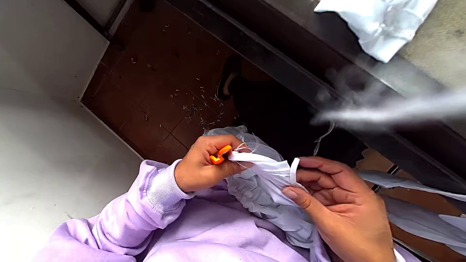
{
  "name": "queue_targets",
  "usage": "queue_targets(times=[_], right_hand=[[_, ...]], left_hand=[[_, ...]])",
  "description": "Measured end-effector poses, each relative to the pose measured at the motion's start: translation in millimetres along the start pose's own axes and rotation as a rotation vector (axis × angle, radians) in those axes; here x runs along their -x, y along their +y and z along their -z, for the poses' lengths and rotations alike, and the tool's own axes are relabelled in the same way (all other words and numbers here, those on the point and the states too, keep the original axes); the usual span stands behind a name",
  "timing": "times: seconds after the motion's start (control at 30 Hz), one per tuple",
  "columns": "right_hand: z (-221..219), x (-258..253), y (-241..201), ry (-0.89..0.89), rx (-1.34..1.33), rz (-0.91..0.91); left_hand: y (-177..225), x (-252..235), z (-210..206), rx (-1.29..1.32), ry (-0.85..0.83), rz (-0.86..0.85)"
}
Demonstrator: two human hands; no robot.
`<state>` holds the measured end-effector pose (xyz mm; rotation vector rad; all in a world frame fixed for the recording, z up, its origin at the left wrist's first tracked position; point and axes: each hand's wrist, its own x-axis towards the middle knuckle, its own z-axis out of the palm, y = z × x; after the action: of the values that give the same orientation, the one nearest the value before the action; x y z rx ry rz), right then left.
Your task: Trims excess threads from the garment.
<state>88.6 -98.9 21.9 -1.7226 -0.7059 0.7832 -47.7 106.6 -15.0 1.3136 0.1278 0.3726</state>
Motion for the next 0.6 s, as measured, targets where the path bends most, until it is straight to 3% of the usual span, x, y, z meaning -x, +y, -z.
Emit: queue_targets(times=[0.1,0.17,0.27,0.43,0.6], right_hand=[[-4,-3,3,0.028,-0.010,0.029],[-11,-6,5,0.052,0.021,0.048],[-21,-13,7,0.076,0.108,0.062],[-36,-24,10,0.065,0.265,0.150],[-38,-34,13,-0.058,0.102,0.195]], left_hand=[[-10,4,4,-0.094,0.061,0.041],[-14,6,4,-0.335,0.132,0.042],[-10,4,3,-0.542,0.217,-0.062],[-7,-9,-7,-0.446,0.088,-0.169],[-12,-17,1,-0.368,0.108,-0.178]])
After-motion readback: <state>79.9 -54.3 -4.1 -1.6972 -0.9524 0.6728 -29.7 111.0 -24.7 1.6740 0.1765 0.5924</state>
